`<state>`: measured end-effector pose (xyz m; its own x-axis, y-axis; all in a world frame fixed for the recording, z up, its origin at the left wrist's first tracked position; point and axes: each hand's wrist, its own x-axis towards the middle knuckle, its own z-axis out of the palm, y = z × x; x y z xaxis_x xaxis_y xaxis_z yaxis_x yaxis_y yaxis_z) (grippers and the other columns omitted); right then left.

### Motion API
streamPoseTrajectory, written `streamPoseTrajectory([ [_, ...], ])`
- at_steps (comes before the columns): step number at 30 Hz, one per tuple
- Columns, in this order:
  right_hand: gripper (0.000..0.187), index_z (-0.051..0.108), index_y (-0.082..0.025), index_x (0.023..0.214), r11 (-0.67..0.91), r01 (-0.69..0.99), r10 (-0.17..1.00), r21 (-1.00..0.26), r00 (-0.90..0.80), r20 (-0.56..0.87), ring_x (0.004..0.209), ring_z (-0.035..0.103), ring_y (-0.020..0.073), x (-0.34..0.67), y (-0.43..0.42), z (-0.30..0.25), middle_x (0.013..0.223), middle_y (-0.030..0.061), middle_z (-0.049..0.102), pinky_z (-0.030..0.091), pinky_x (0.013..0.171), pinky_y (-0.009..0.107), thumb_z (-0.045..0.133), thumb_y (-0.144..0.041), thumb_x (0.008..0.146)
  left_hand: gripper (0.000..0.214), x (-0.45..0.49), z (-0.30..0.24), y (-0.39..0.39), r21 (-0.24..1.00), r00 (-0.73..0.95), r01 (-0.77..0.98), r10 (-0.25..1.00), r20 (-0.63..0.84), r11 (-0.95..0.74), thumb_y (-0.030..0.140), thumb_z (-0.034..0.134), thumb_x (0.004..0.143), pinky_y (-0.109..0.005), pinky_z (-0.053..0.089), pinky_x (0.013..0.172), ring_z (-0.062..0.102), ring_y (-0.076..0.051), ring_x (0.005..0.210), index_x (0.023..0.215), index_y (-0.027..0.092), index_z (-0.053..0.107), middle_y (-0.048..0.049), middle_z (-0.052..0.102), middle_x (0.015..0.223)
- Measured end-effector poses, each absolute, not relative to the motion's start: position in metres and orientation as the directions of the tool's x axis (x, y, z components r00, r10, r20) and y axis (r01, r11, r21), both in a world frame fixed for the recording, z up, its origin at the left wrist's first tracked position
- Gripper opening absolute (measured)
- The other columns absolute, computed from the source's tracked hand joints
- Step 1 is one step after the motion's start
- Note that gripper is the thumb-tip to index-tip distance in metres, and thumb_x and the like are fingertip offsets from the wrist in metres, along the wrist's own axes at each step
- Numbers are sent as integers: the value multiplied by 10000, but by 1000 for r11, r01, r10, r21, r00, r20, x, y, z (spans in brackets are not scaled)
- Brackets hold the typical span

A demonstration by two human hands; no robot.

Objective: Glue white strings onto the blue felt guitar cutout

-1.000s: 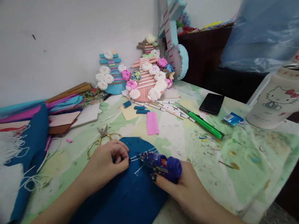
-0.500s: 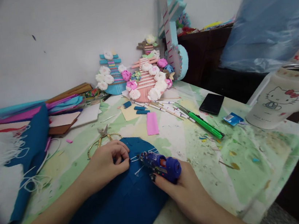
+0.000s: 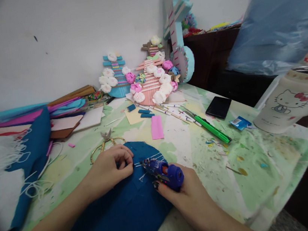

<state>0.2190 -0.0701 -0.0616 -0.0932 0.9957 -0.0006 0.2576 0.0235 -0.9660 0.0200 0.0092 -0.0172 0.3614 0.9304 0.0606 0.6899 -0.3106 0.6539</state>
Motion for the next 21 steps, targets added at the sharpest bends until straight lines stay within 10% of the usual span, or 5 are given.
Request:
streamPoseTrajectory([
  [12,209,542,-192,740,37,290,995,-956,-99,8,765,565,199,219,-70,-58,841,45,635,483,679,313,603,-387,786,134,9,-17,7,750,406,613,914,-30,-247,123,538,674,-195,375,395,465,-88,434,793,185,542,57,504,604],
  [21,195,569,-196,817,55,285,990,-957,-140,16,744,546,182,220,-69,-60,828,33,622,481,690,315,592,-389,815,225,2,-10,-2,439,641,594,726,247,-674,138,504,822,-247,493,648,582,-107,700,973,196,660,-39,612,977],
])
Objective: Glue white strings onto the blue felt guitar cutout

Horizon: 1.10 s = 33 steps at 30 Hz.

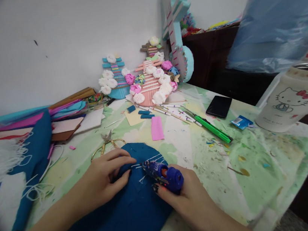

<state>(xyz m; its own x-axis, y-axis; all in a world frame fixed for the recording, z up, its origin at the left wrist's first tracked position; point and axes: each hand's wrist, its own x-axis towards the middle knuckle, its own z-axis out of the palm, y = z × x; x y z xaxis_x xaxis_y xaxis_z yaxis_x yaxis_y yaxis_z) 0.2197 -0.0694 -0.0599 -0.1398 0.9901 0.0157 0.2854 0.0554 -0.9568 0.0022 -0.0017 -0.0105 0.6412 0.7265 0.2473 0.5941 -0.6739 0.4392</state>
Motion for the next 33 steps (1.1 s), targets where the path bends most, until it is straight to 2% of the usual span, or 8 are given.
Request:
streamPoseTrajectory([
  [4,187,566,-203,817,59,276,992,-959,-127,24,760,550,185,219,-69,-61,812,23,603,479,699,316,591,-388,820,232,-3,-18,-5,370,687,556,662,300,-744,164,468,886,-284,520,770,623,-142,856,974,193,680,-53,647,978],
  [10,170,579,-208,822,59,255,991,-965,-132,26,803,565,193,219,-69,-60,782,11,585,478,722,312,597,-377,818,251,-10,-25,-9,178,733,539,563,381,-823,248,466,924,-344,547,817,635,-192,937,1059,166,662,-90,663,1046],
  [15,192,599,-199,844,36,242,992,-970,-124,6,792,577,191,219,-69,-60,844,29,632,494,718,311,612,-387,805,304,-11,-23,-12,67,785,535,524,331,-842,332,428,945,-375,557,808,627,-225,969,1064,153,642,-108,648,1080],
  [20,219,655,-193,867,14,194,997,-981,-79,-1,851,620,228,218,-70,-55,864,46,685,524,736,319,631,-394,783,400,-10,-20,-14,-24,835,519,501,227,-855,417,366,952,-399,567,746,630,-251,938,1095,127,600,-137,630,1100],
  [27,353,718,-187,1001,33,199,979,-979,192,72,934,653,291,230,-70,-46,901,60,737,547,796,374,637,-439,766,418,-12,-20,-15,-47,849,498,477,228,-866,453,365,943,-403,559,751,622,-266,960,1096,129,580,-154,612,1140],
  [29,352,723,-182,1001,38,214,976,-976,203,83,921,658,288,234,-69,-49,908,57,740,546,800,376,640,-430,764,407,-13,-20,-15,-32,845,500,480,236,-865,449,382,939,-400,554,777,615,-265,983,1108,132,574,-150,606,1162],
  [33,335,720,-172,1001,37,245,991,-969,120,68,850,662,256,236,-68,-55,891,48,735,549,744,343,616,-410,789,385,-14,-21,-15,-6,833,513,496,244,-858,437,412,933,-400,548,796,610,-266,1001,1111,139,576,-146,601,1181],
])
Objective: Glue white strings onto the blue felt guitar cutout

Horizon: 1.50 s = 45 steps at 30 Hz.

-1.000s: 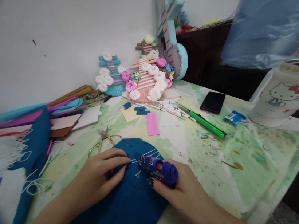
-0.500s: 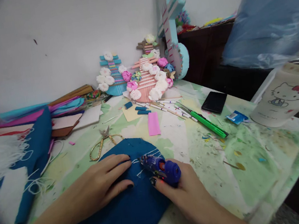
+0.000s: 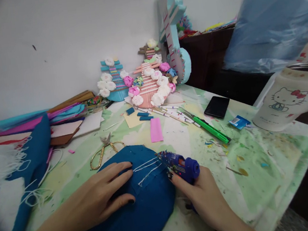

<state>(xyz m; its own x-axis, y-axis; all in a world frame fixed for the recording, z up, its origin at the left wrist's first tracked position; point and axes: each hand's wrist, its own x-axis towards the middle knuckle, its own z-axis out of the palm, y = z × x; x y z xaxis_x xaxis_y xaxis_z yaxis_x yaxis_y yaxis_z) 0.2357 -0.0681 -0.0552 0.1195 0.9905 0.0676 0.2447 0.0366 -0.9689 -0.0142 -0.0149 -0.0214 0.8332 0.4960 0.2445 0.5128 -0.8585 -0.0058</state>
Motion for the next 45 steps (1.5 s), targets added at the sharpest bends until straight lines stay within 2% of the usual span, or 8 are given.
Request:
streamPoseTrajectory([
  [5,298,710,-176,907,-16,245,999,-969,32,-8,789,641,255,233,-71,-54,777,50,702,539,663,338,591,-428,801,378,-14,-22,-14,14,830,516,504,238,-857,436,420,930,-405,543,817,603,-267,1013,1108,142,574,-145,598,1187],
  [12,229,612,-190,702,13,309,1000,-951,-11,11,742,582,219,234,-70,-55,713,35,631,471,593,291,561,-386,810,382,-12,-24,-14,34,827,518,511,235,-855,442,415,928,-420,546,804,599,-274,1002,1091,134,573,-155,593,1180],
  [15,239,558,-185,641,19,393,1000,-919,-6,18,632,513,172,234,-70,-56,623,7,545,426,546,273,574,-371,792,379,-12,-25,-14,35,826,517,509,244,-855,443,420,925,-417,547,797,598,-275,1001,1084,134,573,-157,590,1184],
  [19,253,541,-175,660,-12,434,1000,-901,-2,-14,525,395,120,232,-70,-55,567,-23,450,351,464,248,550,-385,801,366,-12,-27,-14,39,818,526,518,251,-850,438,437,919,-406,550,778,600,-272,992,1085,143,573,-153,588,1187],
  [26,254,574,-166,683,2,414,1000,-910,-17,-5,537,382,118,228,-70,-52,598,-9,479,348,464,242,553,-394,793,344,-11,-26,-14,68,812,526,525,255,-848,428,472,903,-394,551,768,605,-265,977,1077,153,583,-149,593,1177],
  [31,239,585,-179,707,23,372,999,-928,-49,5,623,476,153,227,-70,-54,693,23,566,425,554,268,550,-393,808,320,-11,-27,-14,89,802,527,529,277,-845,414,496,893,-389,544,792,603,-261,989,1068,165,595,-143,596,1171],
  [40,210,592,-192,748,37,307,995,-951,-97,7,737,549,199,225,-70,-53,781,36,614,469,642,285,558,-387,817,345,-12,-26,-15,65,807,535,532,256,-843,431,466,902,-405,553,764,606,-274,979,1069,152,582,-157,588,1181],
  [45,239,561,-190,678,16,362,999,-932,-39,2,585,457,148,225,-70,-51,642,8,542,407,514,249,561,-397,796,343,-11,-26,-15,73,804,536,535,261,-841,430,481,896,-398,553,765,610,-270,978,1073,155,583,-156,589,1184],
])
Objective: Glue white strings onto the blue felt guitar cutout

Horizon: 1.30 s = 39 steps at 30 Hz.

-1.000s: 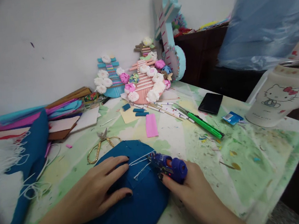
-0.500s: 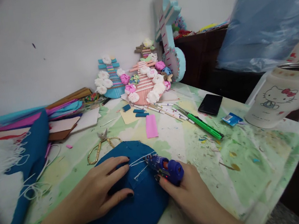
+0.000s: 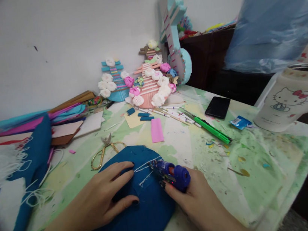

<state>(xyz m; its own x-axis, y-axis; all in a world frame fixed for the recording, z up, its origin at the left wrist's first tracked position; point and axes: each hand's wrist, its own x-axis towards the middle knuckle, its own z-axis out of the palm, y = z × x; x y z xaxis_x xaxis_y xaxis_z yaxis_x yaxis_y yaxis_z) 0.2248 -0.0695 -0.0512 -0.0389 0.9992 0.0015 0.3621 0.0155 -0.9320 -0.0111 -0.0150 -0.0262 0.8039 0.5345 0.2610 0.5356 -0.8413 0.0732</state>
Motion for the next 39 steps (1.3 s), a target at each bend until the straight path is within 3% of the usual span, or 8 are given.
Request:
streamPoseTrajectory([
  [6,254,557,-177,628,14,410,1000,-912,5,17,531,404,124,228,-70,-52,589,-4,515,366,461,242,572,-384,776,345,-12,-27,-15,66,807,534,531,256,-843,433,478,897,-407,556,778,605,-268,993,1089,161,571,-151,584,1201],
  [18,225,646,-186,682,11,444,998,-896,55,40,621,575,218,238,-67,-53,583,20,606,467,548,299,584,-378,781,362,-12,-26,-14,86,813,529,533,233,-844,439,467,901,-434,556,794,597,-284,1022,1097,149,563,-162,572,1216],
  [28,198,664,-184,678,60,496,990,-866,83,117,694,623,242,244,-67,-56,606,22,651,500,596,300,583,-328,789,359,-13,-27,-15,88,812,524,528,248,-847,435,477,897,-432,551,799,593,-288,1034,1099,150,562,-159,572,1217],
  [39,205,658,-189,677,62,499,992,-865,66,109,736,637,254,244,-67,-54,632,33,671,510,605,301,572,-335,794,364,-13,-27,-13,81,817,519,521,247,-851,437,467,902,-438,557,791,595,-291,1033,1091,141,563,-166,570,1220],
])
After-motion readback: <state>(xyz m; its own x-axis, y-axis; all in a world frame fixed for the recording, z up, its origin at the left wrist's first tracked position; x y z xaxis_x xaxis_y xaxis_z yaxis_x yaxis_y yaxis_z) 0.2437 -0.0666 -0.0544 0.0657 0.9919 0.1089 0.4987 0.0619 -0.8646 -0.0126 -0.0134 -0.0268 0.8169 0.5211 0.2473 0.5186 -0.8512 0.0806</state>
